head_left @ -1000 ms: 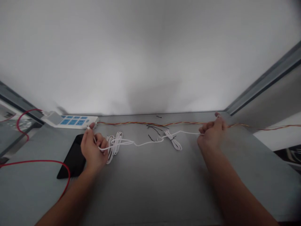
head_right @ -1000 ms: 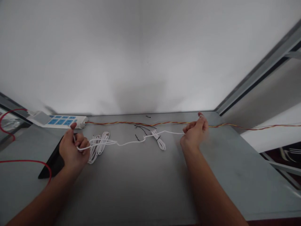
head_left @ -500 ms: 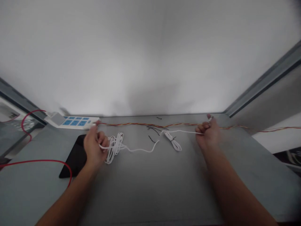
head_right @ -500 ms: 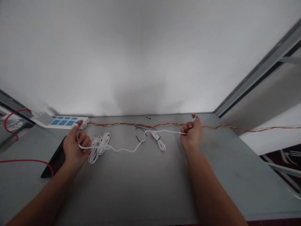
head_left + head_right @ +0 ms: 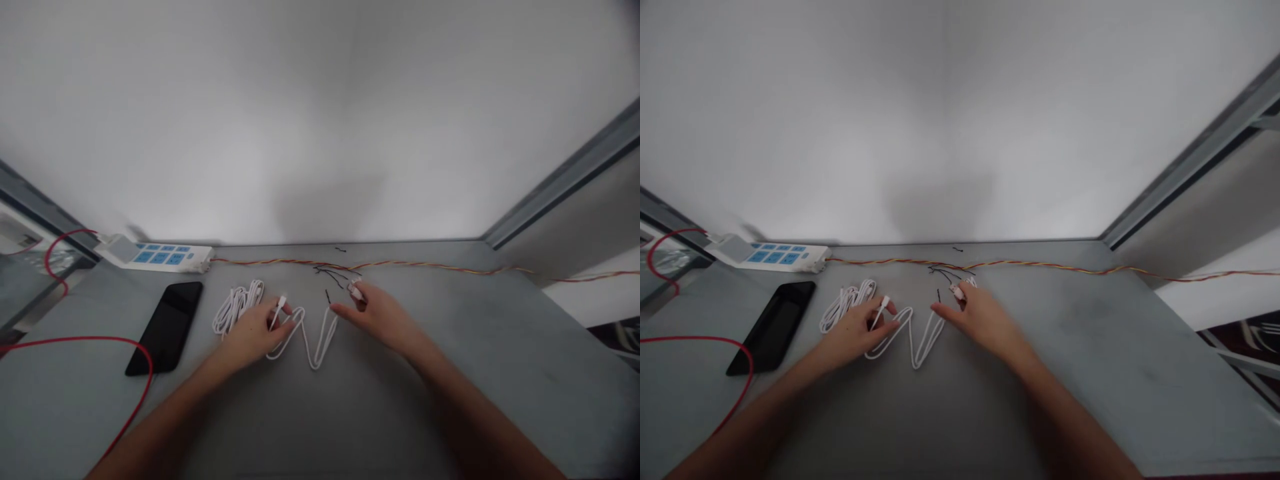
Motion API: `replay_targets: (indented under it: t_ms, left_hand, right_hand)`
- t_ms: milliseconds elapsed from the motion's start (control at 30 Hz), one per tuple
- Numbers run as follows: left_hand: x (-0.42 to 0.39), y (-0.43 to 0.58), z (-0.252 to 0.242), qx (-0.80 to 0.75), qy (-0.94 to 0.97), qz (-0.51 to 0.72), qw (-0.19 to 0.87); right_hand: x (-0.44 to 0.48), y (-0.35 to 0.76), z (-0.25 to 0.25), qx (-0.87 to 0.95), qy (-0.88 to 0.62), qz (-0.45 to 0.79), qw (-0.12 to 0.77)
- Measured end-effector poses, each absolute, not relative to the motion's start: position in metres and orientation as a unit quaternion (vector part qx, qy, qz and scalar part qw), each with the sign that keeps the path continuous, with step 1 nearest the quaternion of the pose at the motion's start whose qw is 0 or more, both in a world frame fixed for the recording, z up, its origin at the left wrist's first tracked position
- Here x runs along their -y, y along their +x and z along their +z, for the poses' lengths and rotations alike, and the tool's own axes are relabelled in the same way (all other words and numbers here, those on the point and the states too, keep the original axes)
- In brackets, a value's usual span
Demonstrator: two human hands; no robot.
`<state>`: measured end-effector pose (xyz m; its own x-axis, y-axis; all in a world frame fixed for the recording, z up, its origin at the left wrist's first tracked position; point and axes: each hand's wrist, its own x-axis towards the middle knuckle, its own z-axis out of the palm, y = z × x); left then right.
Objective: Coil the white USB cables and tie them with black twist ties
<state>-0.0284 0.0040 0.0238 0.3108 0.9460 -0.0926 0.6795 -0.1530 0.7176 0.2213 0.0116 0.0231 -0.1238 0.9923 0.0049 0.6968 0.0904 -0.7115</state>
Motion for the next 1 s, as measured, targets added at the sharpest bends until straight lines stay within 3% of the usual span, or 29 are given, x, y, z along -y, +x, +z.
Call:
replay_targets:
  t_ms: [133, 233, 433, 667, 833, 1000]
  left_hand:
    - [-0.002, -0.026, 0.021, -0.545, 0.771, 0.155, 0.290]
    - [-0.003, -0.027, 0.019, -0.537, 0.778, 0.147, 0.291]
    - [-0.006, -0.029, 0.019, -0.517, 0.765, 0.140, 0.357]
    - [0.000, -0.024, 0.023, -0.541, 0.776, 0.159, 0.283]
    - [0.008, -0.019, 0.019, -0.486, 0.838, 0.067, 0.241]
    - [0.008, -0.017, 0.014, -0.543, 0.826, 0.028, 0.149]
  right_hand:
    - [0.000, 0.204, 0.020, 0.729, -0.642, 0.209, 0.110]
    - [0.008, 0.194, 0.017, 0.751, -0.630, 0.184, 0.070]
    - [0.011, 0.187, 0.014, 0.775, -0.589, 0.207, 0.096]
    - [0.002, 0.191, 0.016, 0.764, -0.593, 0.235, 0.098]
    - [0.002, 0.191, 0.014, 0.766, -0.592, 0.228, 0.103]
    - [0.002, 0.192, 0.013, 0.768, -0.587, 0.231, 0.108]
